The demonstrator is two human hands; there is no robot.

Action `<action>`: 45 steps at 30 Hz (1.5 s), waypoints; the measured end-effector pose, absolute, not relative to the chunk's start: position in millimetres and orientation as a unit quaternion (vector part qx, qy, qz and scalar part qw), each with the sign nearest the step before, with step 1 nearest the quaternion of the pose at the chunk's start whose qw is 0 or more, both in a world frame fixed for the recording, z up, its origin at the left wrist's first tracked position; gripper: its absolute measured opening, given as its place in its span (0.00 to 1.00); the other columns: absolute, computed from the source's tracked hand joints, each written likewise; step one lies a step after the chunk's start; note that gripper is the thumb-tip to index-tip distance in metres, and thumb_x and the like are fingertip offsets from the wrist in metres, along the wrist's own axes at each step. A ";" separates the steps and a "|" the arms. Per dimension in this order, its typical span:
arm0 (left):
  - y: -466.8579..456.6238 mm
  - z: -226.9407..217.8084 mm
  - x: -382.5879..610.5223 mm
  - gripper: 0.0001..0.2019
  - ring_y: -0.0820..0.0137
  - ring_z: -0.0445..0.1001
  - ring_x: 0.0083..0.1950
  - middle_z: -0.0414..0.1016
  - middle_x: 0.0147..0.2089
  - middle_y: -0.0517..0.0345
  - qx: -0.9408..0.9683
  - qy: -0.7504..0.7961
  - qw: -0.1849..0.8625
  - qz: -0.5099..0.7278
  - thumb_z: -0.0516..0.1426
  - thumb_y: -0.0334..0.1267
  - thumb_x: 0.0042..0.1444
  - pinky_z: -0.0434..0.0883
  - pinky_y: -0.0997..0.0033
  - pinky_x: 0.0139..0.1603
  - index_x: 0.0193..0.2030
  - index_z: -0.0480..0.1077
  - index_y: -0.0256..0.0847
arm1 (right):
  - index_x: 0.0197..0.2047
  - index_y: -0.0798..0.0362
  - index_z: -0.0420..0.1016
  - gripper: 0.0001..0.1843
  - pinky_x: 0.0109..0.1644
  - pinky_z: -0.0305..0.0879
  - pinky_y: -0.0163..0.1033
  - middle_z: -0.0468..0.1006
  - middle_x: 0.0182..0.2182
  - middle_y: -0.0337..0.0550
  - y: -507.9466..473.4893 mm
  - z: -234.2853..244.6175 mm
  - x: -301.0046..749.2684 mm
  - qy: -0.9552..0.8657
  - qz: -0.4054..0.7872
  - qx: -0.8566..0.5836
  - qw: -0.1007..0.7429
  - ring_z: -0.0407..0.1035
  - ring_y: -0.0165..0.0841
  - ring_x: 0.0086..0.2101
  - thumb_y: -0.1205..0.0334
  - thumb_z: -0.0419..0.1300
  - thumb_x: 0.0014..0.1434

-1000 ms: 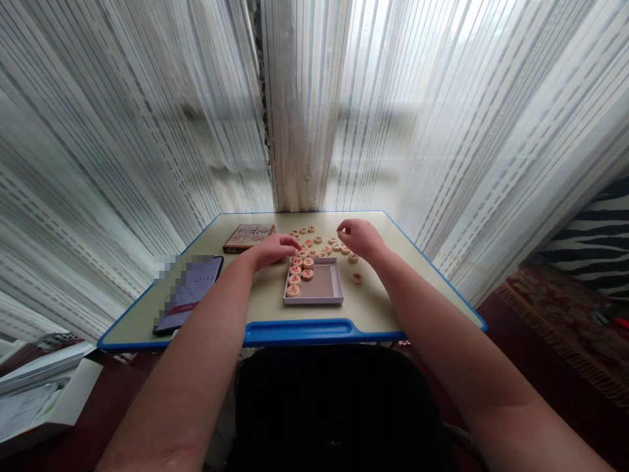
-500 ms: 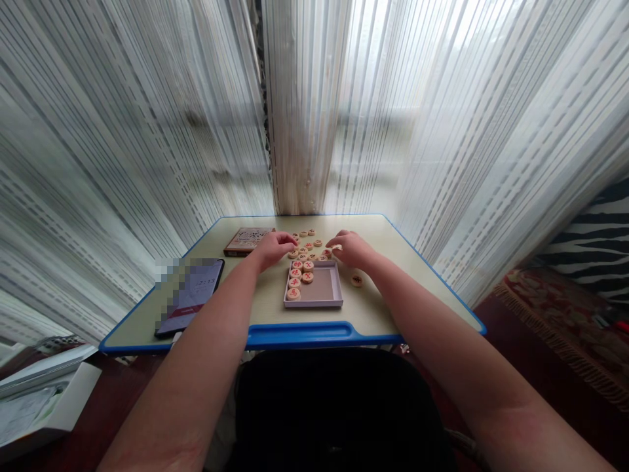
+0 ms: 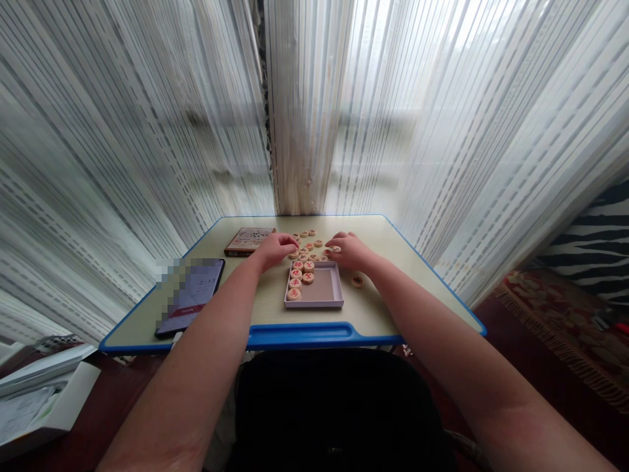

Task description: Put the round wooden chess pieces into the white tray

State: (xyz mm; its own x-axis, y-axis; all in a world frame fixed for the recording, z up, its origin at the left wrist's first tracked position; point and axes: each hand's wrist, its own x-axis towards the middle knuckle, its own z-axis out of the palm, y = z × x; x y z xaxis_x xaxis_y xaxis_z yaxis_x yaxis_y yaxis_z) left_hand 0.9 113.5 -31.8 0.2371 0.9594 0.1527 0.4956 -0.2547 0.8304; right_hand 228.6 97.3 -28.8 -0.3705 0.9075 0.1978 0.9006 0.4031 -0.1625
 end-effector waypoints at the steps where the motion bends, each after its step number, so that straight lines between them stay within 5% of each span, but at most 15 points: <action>1: 113.8 -32.3 0.9 0.10 0.68 0.70 0.34 0.75 0.30 0.56 0.712 0.512 0.334 0.345 0.57 0.39 0.39 0.66 0.69 0.35 0.29 0.74 0.38 | 0.47 0.52 0.77 0.16 0.55 0.55 0.43 0.72 0.49 0.49 97.8 -29.4 228.8 -0.833 0.012 -0.539 0.128 0.65 0.39 0.46 0.57 0.56 0.58; 6: 114.4 -33.5 0.9 0.10 0.68 0.70 0.34 0.75 0.30 0.56 0.715 0.507 0.334 0.345 0.57 0.39 0.39 0.66 0.69 0.36 0.28 0.74 0.38 | 0.41 0.52 0.79 0.15 0.55 0.55 0.43 0.73 0.46 0.50 100.3 -30.6 229.5 -0.824 0.015 -0.550 0.135 0.64 0.38 0.46 0.54 0.57 0.57; 15: 114.9 -33.2 0.6 0.10 0.69 0.69 0.33 0.74 0.28 0.57 0.716 0.501 0.341 0.347 0.56 0.39 0.38 0.65 0.69 0.36 0.28 0.74 0.38 | 0.38 0.52 0.78 0.12 0.50 0.61 0.41 0.71 0.41 0.47 79.8 -10.7 217.7 -0.837 0.103 -0.462 0.276 0.66 0.36 0.44 0.56 0.62 0.52; 26: 111.3 -30.5 1.7 0.08 0.67 0.71 0.35 0.76 0.29 0.57 0.720 0.501 0.333 0.347 0.56 0.37 0.38 0.67 0.68 0.38 0.27 0.73 0.38 | 0.36 0.50 0.79 0.10 0.49 0.62 0.41 0.72 0.40 0.44 61.7 -7.1 204.2 -0.897 0.158 -0.363 0.195 0.67 0.35 0.42 0.59 0.65 0.48; 45: 113.0 -31.1 2.0 0.10 0.70 0.68 0.30 0.73 0.26 0.58 0.712 0.507 0.338 0.350 0.57 0.38 0.37 0.66 0.68 0.36 0.27 0.74 0.37 | 0.34 0.51 0.79 0.07 0.45 0.63 0.40 0.71 0.32 0.42 63.5 -17.7 199.2 -0.918 0.097 -0.332 0.193 0.65 0.34 0.37 0.60 0.63 0.50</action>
State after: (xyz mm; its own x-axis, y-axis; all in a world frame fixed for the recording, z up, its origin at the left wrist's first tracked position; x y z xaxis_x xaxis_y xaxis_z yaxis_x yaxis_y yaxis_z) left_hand 2.0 113.0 -31.1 0.2410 0.9579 0.1558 0.4852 -0.2580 0.8355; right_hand 199.2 63.5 -17.7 -0.7057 0.6468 0.2891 0.5717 0.7609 -0.3068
